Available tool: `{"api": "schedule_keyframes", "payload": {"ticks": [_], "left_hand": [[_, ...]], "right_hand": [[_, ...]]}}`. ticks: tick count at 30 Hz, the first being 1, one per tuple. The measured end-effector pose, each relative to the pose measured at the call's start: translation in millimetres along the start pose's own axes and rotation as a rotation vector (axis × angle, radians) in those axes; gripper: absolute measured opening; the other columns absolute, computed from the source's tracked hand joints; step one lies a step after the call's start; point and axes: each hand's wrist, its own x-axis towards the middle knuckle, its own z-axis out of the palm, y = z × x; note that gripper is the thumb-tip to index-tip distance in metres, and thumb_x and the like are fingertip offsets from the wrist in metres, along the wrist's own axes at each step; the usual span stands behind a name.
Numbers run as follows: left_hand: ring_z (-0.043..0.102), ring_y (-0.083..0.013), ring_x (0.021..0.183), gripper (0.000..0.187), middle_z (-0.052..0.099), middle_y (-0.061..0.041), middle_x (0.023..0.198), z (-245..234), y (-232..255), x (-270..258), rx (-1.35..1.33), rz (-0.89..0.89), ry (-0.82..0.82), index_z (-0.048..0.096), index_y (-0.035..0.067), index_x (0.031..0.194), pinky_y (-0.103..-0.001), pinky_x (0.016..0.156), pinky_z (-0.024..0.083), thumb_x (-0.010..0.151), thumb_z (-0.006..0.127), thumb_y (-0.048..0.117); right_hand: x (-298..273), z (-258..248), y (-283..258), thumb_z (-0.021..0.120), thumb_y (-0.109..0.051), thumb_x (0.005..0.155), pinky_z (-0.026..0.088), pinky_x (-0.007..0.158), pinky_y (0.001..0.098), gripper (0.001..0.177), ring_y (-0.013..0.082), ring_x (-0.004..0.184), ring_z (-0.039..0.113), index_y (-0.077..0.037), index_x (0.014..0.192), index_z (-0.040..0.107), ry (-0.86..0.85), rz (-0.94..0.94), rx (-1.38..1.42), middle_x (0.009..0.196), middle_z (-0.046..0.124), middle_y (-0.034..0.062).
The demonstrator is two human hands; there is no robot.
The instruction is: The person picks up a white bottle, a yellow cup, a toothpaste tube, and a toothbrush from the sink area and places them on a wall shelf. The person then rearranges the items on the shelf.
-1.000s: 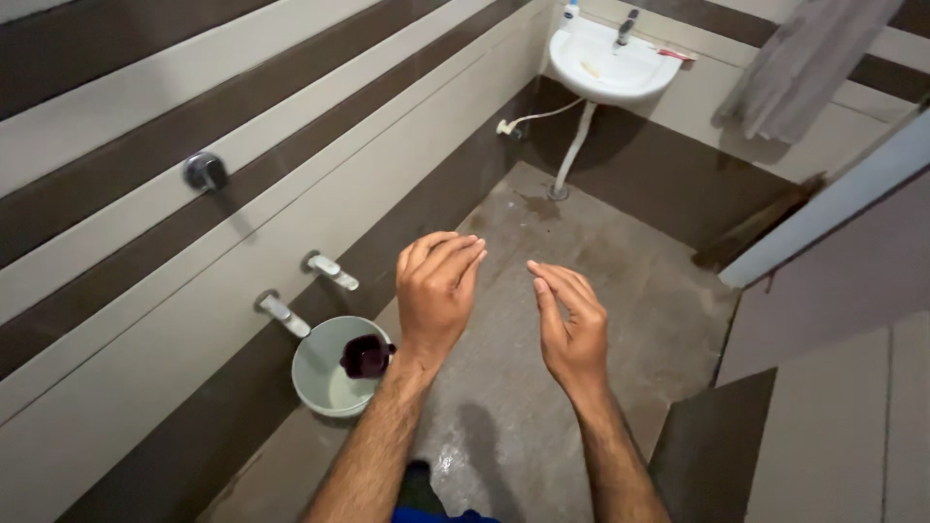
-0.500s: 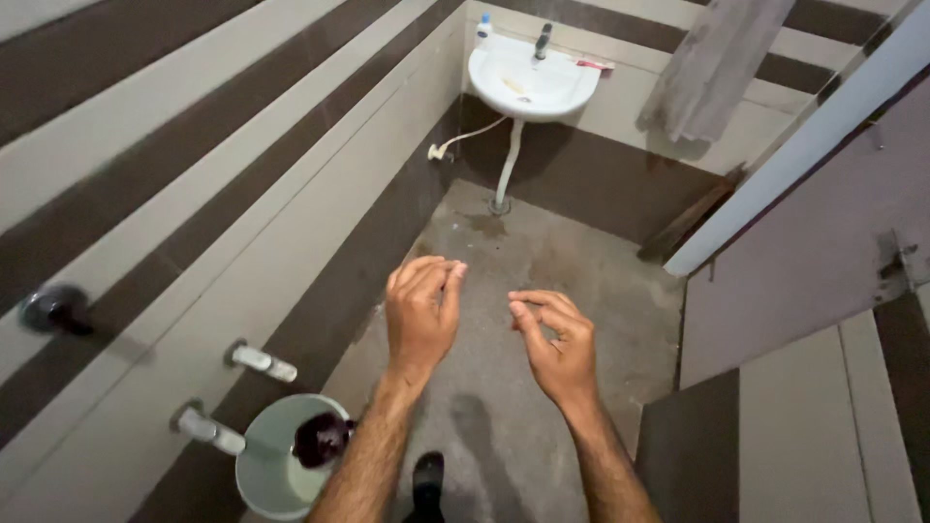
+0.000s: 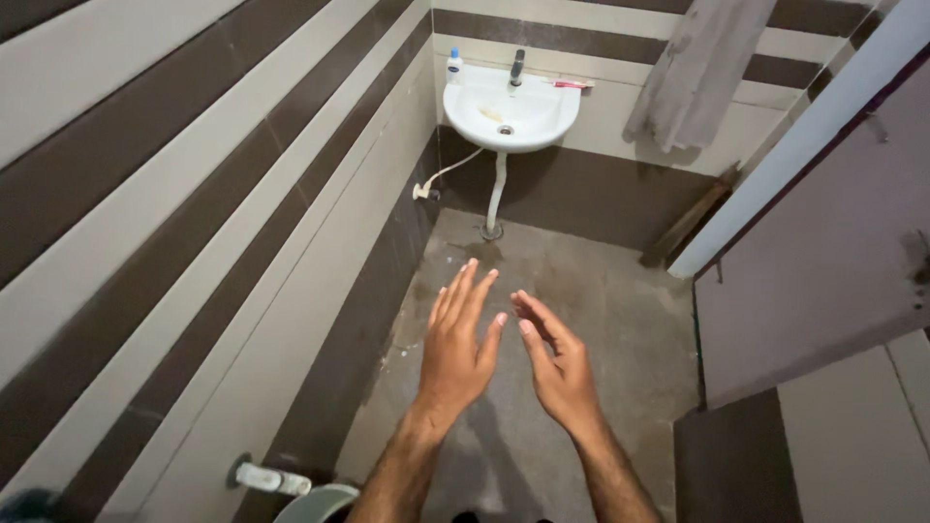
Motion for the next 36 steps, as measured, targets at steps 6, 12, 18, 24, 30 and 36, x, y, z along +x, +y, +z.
{"api": "schedule_keyframes", "payload": {"ticks": [6, 12, 18, 24, 30, 36], "left_hand": [[0.034, -0.0416, 0.153, 0.06, 0.036, -0.025, 0.164, 17.0, -31.8, 30.7, -0.002, -0.049, -0.036, 0.045, 0.005, 0.153, -0.056, 0.123, 0.024, 0.099, 0.062, 0.024], [0.032, -0.0425, 0.153, 0.065, 0.032, -0.026, 0.165, 48.9, -67.5, 68.8, 0.023, -0.055, -0.028, 0.041, 0.005, 0.156, -0.058, 0.122, 0.024, 0.098, 0.064, 0.024], [0.033, -0.0442, 0.153, 0.073, 0.032, -0.026, 0.165, 77.2, -104.3, 125.6, 0.128, -0.068, 0.036, 0.038, 0.006, 0.158, -0.059, 0.12, 0.026, 0.094, 0.068, 0.026], [0.034, -0.0426, 0.152, 0.075, 0.031, -0.026, 0.166, 103.8, -127.9, 171.9, 0.144, -0.134, 0.102, 0.034, 0.006, 0.16, -0.059, 0.121, 0.027, 0.096, 0.067, 0.025], [0.035, -0.0402, 0.152, 0.074, 0.037, -0.023, 0.163, 134.2, -146.9, 202.1, 0.213, -0.199, 0.082, 0.035, 0.005, 0.158, -0.057, 0.122, 0.028, 0.095, 0.066, 0.027], [0.034, -0.0386, 0.153, 0.065, 0.043, -0.021, 0.161, 154.0, -169.0, 224.5, 0.204, -0.225, 0.075, 0.041, 0.004, 0.156, -0.057, 0.122, 0.026, 0.099, 0.064, 0.026]], "right_hand": [[35.7, -5.9, 29.2, 0.053, -0.01, 0.104, 0.048, 0.109, 0.033, 0.037, 0.0191, 0.127, 0.064, 0.002, 0.139, 0.059, 0.031, 0.072, 0.012, 0.131, 0.073, 0.0136], [90.4, -18.6, 69.7, 0.065, -0.007, 0.098, 0.055, 0.101, 0.0324, 0.029, 0.018, 0.115, 0.073, 0.004, 0.125, 0.069, 0.047, 0.04, 0.036, 0.121, 0.076, 0.0147], [161.1, -36.0, 95.8, 0.074, -0.009, 0.095, 0.057, 0.098, 0.0326, 0.029, 0.0189, 0.106, 0.075, 0.001, 0.122, 0.074, 0.05, 0.019, -0.115, 0.111, 0.081, 0.0145], [224.9, -52.3, 101.2, 0.061, -0.01, 0.099, 0.051, 0.107, 0.034, 0.053, 0.0222, 0.13, 0.062, -0.003, 0.15, 0.047, -0.028, 0.046, 0.029, 0.146, 0.06, 0.0156], [270.6, -73.5, 120.0, 0.052, -0.012, 0.105, 0.039, 0.117, 0.0384, 0.057, 0.0281, 0.146, 0.046, -0.003, 0.157, 0.032, -0.118, 0.001, 0.084, 0.159, 0.044, 0.0201], [300.3, -85.4, 147.3, 0.053, -0.017, 0.104, 0.042, 0.115, 0.0382, 0.052, 0.027, 0.144, 0.051, -0.005, 0.154, 0.045, -0.127, 0.146, -0.014, 0.153, 0.052, 0.0197]]}}
